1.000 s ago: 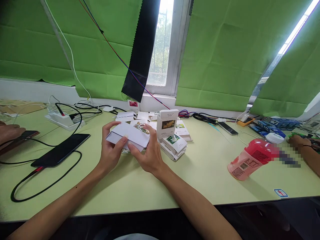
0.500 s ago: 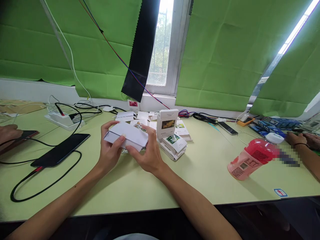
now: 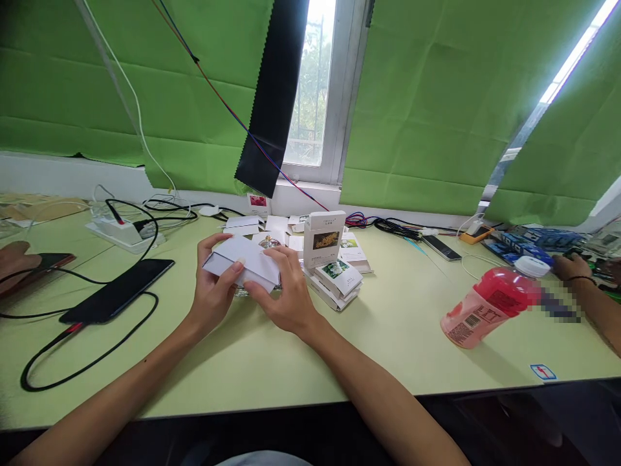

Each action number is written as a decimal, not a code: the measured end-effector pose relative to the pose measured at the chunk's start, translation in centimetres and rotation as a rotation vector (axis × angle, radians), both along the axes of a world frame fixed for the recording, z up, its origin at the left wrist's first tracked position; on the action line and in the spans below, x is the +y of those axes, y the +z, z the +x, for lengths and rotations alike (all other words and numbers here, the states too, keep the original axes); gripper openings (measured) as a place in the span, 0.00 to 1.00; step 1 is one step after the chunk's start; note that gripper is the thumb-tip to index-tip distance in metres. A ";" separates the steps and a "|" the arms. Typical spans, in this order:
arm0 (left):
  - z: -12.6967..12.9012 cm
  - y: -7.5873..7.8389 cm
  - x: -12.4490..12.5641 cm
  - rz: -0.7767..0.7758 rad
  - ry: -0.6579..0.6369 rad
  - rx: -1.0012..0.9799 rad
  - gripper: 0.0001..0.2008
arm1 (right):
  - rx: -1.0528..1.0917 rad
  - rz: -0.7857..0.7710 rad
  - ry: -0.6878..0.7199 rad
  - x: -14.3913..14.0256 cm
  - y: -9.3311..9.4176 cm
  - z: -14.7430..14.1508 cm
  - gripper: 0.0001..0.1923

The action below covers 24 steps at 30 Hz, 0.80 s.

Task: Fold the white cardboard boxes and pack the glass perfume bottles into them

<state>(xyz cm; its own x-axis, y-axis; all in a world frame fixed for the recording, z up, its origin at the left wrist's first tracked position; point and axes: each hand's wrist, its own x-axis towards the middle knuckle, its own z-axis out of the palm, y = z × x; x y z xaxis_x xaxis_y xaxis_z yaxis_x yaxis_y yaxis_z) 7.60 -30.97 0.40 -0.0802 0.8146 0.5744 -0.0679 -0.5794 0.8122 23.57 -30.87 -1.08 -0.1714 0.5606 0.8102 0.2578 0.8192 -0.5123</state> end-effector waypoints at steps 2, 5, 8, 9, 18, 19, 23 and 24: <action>0.0 0.0 0.0 -0.002 -0.007 0.005 0.28 | -0.010 -0.012 0.007 0.1 -0.1 0.0 0.22; -0.1 0.1 0.1 0.009 0.001 0.029 0.28 | -0.031 -0.027 0.021 0.1 -0.1 0.1 0.25; -0.1 0.2 0.1 0.020 0.023 0.062 0.27 | -0.045 -0.032 0.038 0.2 -0.1 0.1 0.27; -0.1 0.3 0.1 0.020 0.029 0.071 0.27 | -0.048 -0.036 0.040 0.3 -0.1 0.1 0.28; -0.1 1.0 -0.1 -0.007 0.046 0.141 0.25 | -0.063 -0.083 0.063 0.4 -0.1 0.2 0.30; -0.1 1.0 -0.1 -0.010 0.044 0.144 0.25 | -0.064 -0.084 0.061 0.4 -0.1 0.2 0.30; -0.1 1.0 -0.1 -0.018 0.049 0.144 0.26 | -0.064 -0.086 0.053 0.4 -0.1 0.1 0.30; -0.1 1.0 -0.1 -0.021 0.050 0.144 0.26 | -0.063 -0.091 0.051 0.3 -0.1 0.1 0.30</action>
